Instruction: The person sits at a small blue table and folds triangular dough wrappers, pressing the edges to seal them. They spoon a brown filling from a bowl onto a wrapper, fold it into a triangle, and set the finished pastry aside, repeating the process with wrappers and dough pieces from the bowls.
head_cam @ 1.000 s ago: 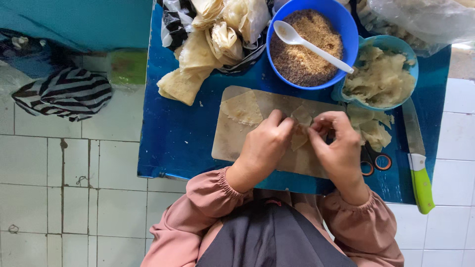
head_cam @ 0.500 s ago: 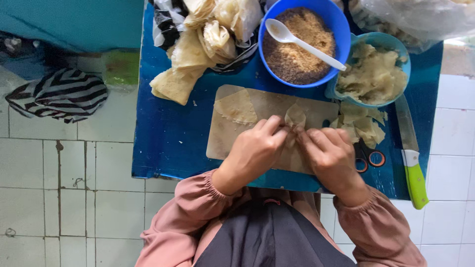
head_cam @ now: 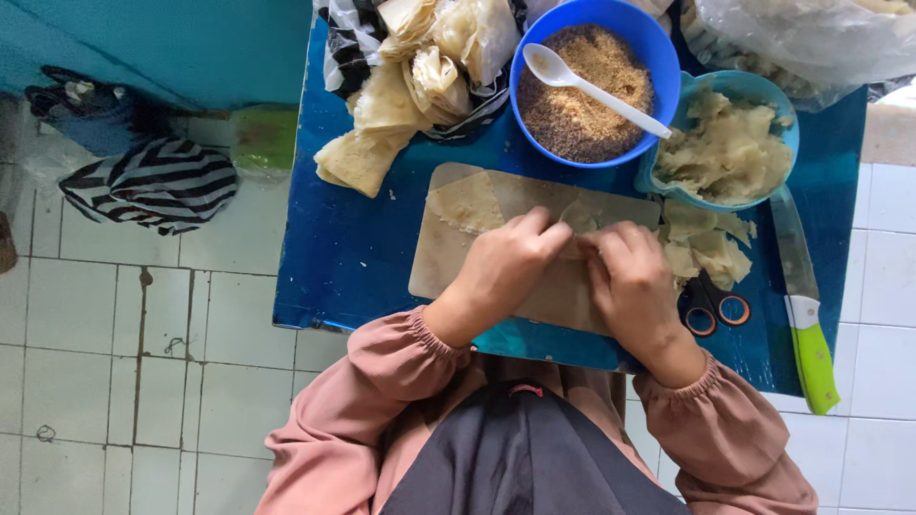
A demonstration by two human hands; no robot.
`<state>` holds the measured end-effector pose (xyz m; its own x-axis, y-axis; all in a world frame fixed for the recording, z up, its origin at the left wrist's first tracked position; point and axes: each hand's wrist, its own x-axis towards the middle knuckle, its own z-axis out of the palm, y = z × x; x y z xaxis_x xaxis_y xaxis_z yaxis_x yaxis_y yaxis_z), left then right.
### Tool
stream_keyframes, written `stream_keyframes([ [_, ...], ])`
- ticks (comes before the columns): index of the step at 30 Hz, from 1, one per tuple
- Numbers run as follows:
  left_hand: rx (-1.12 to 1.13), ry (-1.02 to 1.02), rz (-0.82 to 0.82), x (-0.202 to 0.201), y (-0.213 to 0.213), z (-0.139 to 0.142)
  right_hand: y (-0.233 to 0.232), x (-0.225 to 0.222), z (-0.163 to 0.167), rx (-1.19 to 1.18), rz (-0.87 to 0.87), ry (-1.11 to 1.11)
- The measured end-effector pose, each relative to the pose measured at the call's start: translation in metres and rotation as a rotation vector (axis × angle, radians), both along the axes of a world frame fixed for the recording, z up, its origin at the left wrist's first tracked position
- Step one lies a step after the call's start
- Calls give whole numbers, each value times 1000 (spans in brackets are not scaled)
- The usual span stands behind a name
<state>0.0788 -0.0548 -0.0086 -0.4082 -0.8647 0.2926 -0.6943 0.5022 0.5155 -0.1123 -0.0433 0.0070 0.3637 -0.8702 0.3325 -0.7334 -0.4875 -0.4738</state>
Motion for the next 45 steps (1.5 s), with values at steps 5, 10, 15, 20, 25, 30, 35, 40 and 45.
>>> stream_keyframes([
  [5, -219, -63, -189, 15, 4, 9, 6, -15, 9, -182, 173, 189],
  [10, -251, -93, -164, 5, 3, 3, 4, -20, 0, -134, 112, 203],
  [15, -16, 16, 28, -19, -9, -15, -6, -23, -10, 169, -64, -41],
  [20, 97, 68, 53, -25, -22, -19, -7, -26, -8, 54, -6, -50],
  [25, -143, -48, -143, -3, -1, -8, 0, -30, 1, -109, 105, 120],
  [30, -215, -6, -108, 1, -3, 2, -5, -31, 4, -28, 55, 47],
  [35, 146, 142, 140, -14, -16, 2, -13, -27, -2, 143, -58, -5],
  [40, 165, 315, 28, -6, -25, -2, -19, -23, -4, 168, -78, -79],
  [45, -38, 76, 38, -6, -9, -8, -9, -19, 1, 22, -1, 49],
])
